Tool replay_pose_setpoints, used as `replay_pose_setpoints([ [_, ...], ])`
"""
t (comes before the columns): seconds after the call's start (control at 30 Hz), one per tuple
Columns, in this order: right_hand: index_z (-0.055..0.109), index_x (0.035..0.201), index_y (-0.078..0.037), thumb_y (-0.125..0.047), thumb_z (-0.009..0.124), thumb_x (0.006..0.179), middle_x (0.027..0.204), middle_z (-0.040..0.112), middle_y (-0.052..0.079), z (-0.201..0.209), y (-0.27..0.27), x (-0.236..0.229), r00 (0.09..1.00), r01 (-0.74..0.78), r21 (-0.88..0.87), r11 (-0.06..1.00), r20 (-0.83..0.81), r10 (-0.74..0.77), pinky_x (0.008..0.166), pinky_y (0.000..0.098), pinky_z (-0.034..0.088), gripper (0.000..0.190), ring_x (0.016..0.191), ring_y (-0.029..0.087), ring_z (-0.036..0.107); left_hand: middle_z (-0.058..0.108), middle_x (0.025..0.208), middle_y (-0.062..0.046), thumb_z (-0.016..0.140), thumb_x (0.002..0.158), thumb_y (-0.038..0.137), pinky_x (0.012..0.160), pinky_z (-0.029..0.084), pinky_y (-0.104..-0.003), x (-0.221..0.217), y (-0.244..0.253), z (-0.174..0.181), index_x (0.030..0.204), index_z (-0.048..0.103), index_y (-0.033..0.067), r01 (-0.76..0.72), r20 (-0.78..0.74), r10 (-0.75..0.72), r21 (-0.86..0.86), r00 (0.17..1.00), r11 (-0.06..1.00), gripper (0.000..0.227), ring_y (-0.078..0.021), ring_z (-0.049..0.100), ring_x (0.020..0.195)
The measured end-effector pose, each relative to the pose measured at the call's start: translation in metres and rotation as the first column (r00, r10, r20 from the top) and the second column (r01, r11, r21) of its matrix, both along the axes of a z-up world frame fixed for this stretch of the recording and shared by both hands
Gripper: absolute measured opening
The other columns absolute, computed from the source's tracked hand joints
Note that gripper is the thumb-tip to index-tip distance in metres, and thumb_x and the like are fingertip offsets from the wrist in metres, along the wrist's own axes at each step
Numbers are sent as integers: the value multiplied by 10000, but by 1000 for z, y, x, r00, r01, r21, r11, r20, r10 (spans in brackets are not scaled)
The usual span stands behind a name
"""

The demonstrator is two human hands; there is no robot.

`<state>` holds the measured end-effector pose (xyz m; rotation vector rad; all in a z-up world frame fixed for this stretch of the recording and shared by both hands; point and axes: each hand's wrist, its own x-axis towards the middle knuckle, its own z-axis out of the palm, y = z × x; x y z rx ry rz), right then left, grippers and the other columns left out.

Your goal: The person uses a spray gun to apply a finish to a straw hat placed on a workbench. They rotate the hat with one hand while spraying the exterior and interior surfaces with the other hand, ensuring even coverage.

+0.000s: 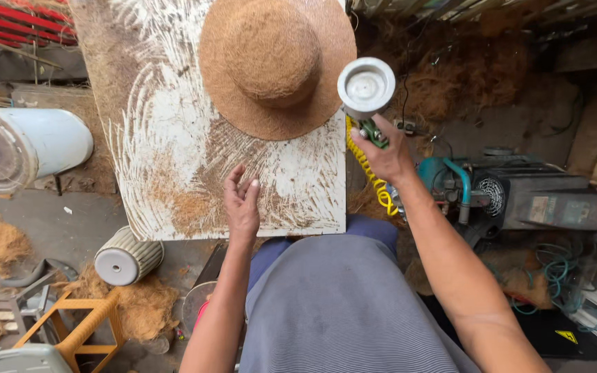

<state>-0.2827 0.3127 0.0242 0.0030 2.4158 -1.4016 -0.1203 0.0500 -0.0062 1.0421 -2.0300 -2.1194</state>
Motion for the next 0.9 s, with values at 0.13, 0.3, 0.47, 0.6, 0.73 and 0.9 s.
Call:
replay_pose_setpoints([
  [0.13,637,831,-89,-403,754,924,668,574,110,-15,12,-5,999,-36,-2,999,31,36,658,379,440,348,650,236,553,416,1426,-208,613,973,108,1030,478,-512,6,3,-1,1448,417,83,-20,-17,19,-21,1000,1000,514,-386,539,1248],
  [0.3,594,770,-116,-427,721,945,666,543,75,2,5,-13,997,-29,12,1000,69,28,655,348,421,380,659,220,531,417,1414,-180,620,958,99,1034,480,-455,16,9,-6,1444,446,78,-49,1,49,-10,999,999,516,-312,551,1224],
  [0.47,583,760,-106,-376,740,940,655,517,99,-32,19,-19,998,-16,36,999,54,15,653,367,410,360,652,239,515,421,1419,-177,629,951,109,1039,481,-455,25,20,11,1440,449,83,-77,47,76,0,996,997,522,-316,558,1224],
  [0.6,592,760,-108,-355,753,935,670,515,75,-34,26,-21,998,28,62,998,57,-31,653,352,401,342,669,221,502,419,1425,-183,625,952,111,1041,483,-471,35,23,9,1445,448,104,-66,91,66,2,994,998,524,-334,553,1242],
  [0.73,615,813,-78,-354,737,966,697,571,122,-56,41,-29,996,52,38,998,69,-54,578,381,399,339,591,228,505,408,1430,-205,616,951,114,1059,465,-482,37,27,15,1439,444,79,-68,92,68,4,993,998,519,-358,543,1262],
  [0.9,632,888,-91,-323,710,967,732,636,73,-46,48,-27,979,160,-99,982,145,-145,467,243,458,258,487,97,553,403,1433,-245,573,983,136,1074,443,-553,25,35,33,1436,436,80,-47,112,41,50,993,998,477,-432,501,1302],
])
